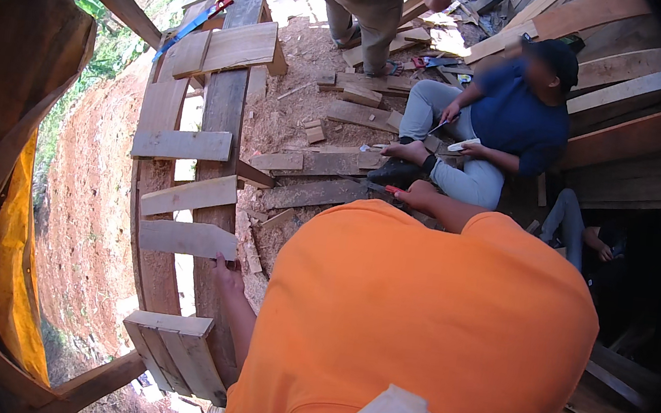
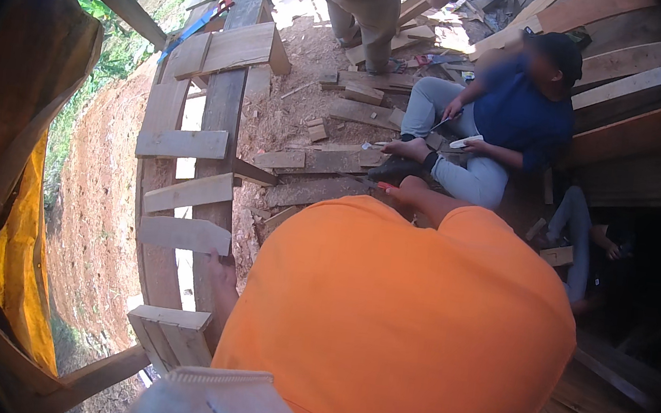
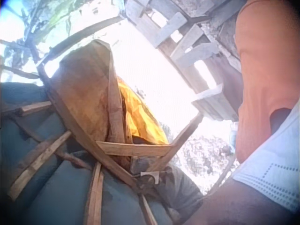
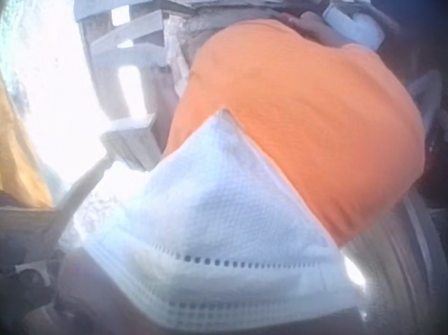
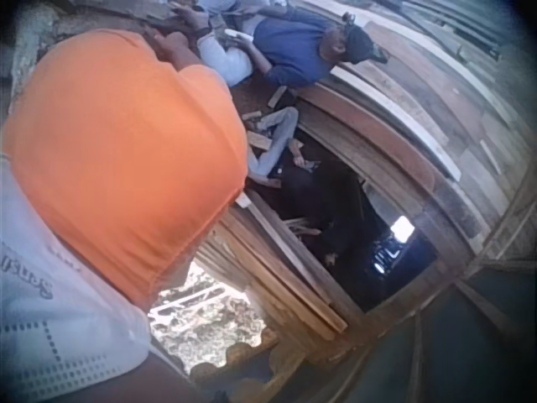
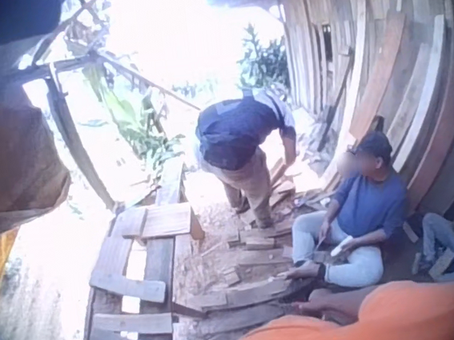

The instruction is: The person uses a hand saw to cut a piece of wood that is clamped to a wooden beam. They hold the wood steady with one hand while sawing with the other. After cutting, they pick up the piece of wood and walk away.

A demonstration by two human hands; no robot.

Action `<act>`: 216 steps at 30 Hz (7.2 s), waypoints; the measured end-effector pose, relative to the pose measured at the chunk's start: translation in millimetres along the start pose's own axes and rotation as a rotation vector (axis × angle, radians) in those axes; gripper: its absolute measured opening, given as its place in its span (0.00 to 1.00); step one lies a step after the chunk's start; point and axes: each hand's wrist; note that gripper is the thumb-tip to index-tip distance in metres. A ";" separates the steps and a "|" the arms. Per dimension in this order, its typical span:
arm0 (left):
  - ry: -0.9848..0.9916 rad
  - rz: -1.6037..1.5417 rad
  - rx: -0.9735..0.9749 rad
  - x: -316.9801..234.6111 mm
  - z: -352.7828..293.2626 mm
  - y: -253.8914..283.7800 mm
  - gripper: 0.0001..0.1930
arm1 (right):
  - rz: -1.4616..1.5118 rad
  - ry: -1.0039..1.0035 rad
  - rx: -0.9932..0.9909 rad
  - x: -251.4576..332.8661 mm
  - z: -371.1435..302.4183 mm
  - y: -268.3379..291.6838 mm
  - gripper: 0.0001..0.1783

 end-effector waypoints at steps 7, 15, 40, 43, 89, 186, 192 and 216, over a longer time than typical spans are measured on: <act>0.052 0.066 -0.092 -8.3 67.2 144.6 0.15 | -0.086 0.038 -0.037 40.3 22.2 -19.7 0.30; 0.093 0.757 -0.242 -10.9 78.5 181.7 0.22 | 0.140 -0.044 -0.016 85.6 14.1 -50.5 0.30; 0.019 0.677 -0.159 -101.6 198.0 4.2 0.49 | 0.573 -0.523 -0.149 95.1 -97.6 -135.6 0.29; 0.109 0.544 -0.113 -114.3 205.5 7.4 0.37 | 0.656 -0.509 -0.123 92.7 -108.1 -150.8 0.30; -0.200 0.257 -0.034 -153.1 307.8 -212.8 0.19 | 0.578 -0.202 -0.021 100.8 -99.4 -118.6 0.26; -0.582 1.824 -0.218 -170.9 103.1 108.6 0.48 | 1.368 0.374 0.627 87.4 -21.4 -40.7 0.21; -0.482 1.747 -0.202 -137.9 85.8 76.4 0.54 | 1.388 0.372 0.620 90.5 -30.8 -38.9 0.21; -0.464 1.566 -0.296 -97.0 127.7 101.0 0.37 | 0.711 0.444 0.139 286.3 -238.7 124.7 0.16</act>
Point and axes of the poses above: each hand's wrist, its own z-axis towards the middle knuckle, its own y-axis out of the back of the hand, x = y × z, and after that the axes turned 13 degrees about -z, right-handed
